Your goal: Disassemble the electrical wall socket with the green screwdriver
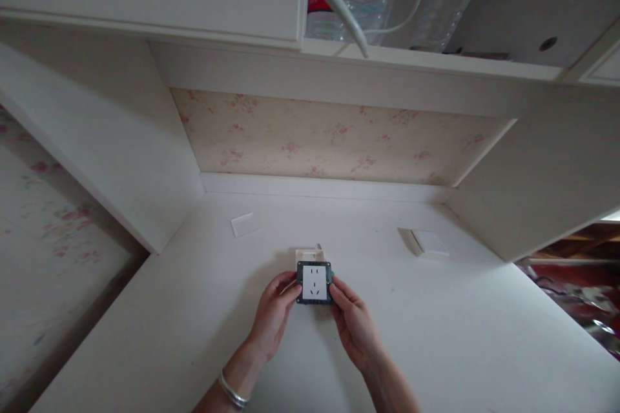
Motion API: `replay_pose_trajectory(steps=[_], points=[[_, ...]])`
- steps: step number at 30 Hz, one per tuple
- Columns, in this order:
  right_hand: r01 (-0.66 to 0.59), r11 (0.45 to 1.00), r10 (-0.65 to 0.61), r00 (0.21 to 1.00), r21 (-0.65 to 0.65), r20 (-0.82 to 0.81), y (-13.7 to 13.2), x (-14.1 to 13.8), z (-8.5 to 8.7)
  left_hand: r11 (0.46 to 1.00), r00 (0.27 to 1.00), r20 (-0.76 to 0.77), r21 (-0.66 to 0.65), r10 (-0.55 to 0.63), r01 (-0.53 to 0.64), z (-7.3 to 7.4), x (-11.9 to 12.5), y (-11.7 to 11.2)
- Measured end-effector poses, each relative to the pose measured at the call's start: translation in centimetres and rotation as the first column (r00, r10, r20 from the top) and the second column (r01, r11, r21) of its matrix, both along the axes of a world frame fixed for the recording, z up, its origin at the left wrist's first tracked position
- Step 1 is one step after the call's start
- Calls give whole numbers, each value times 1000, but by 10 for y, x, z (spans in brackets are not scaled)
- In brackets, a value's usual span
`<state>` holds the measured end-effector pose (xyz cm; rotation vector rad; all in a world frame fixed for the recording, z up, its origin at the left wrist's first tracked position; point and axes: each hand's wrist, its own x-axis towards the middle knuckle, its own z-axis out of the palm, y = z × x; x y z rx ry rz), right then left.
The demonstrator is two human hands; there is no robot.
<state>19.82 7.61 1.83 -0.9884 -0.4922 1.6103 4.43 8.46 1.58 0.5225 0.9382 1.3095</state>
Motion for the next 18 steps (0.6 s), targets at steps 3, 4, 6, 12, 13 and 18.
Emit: replay_pose_trajectory(steps=[3, 4, 6, 12, 13, 18], points=[[0, 1000, 0, 1000, 1, 7, 1, 1, 1, 1000, 1000, -3, -3, -31, 31, 3, 0, -1], [-2, 1000, 2, 1000, 2, 11, 1, 1, 1, 999, 999, -10, -2, -44, 44, 3, -1, -1], [-15, 1000, 15, 1000, 13, 16, 1, 1, 1, 998, 998, -41, 14, -56, 57, 3, -1, -1], [-48, 997, 47, 999, 54, 27, 1, -2, 2, 998, 997, -82, 56, 16, -11, -5, -2, 0], [-50, 997, 48, 998, 56, 34, 2, -2, 2, 998, 997, -76, 54, 23, -19, -6, -2, 0], [-44, 998, 41, 998, 50, 58, 3, -2, 4, 997, 994, -99, 51, 55, -50, -4, -1, -2]])
